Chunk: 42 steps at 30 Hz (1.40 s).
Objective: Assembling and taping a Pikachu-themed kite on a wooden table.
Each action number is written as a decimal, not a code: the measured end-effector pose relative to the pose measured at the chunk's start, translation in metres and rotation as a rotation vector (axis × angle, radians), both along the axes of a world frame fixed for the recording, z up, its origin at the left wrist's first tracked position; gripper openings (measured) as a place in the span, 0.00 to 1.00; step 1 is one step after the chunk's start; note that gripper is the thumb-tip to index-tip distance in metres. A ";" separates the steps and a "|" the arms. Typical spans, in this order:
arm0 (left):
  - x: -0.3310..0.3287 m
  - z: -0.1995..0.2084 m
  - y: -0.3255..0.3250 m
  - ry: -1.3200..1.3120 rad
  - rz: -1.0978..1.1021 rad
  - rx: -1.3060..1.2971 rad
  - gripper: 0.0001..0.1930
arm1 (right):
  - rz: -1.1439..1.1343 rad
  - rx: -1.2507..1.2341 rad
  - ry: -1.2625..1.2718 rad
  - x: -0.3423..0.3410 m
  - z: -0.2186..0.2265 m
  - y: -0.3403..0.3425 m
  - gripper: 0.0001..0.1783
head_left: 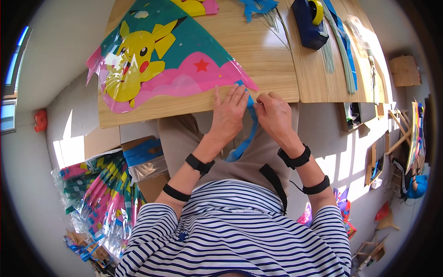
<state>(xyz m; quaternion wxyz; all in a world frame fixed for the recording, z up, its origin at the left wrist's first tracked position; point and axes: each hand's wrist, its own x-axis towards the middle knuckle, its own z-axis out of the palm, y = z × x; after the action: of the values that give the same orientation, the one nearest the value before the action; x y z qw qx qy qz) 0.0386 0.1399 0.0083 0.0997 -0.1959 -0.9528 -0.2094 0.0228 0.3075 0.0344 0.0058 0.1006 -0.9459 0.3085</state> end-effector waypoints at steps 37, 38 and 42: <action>0.005 -0.001 0.009 0.011 0.048 -0.077 0.25 | 0.094 -0.152 0.189 -0.040 -0.029 -0.010 0.20; 0.005 -0.002 0.008 0.000 0.054 -0.091 0.25 | 0.083 -0.198 0.165 -0.043 -0.027 -0.005 0.20; 0.006 -0.004 0.006 -0.013 0.041 -0.104 0.25 | -0.308 -0.534 0.171 -0.095 -0.018 0.052 0.20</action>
<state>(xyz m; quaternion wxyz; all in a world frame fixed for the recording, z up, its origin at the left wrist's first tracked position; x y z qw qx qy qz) 0.0442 0.1457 0.0048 0.0876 -0.1798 -0.9669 -0.1585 -0.0719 0.3592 0.0166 0.1582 -0.0232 -0.8318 0.5316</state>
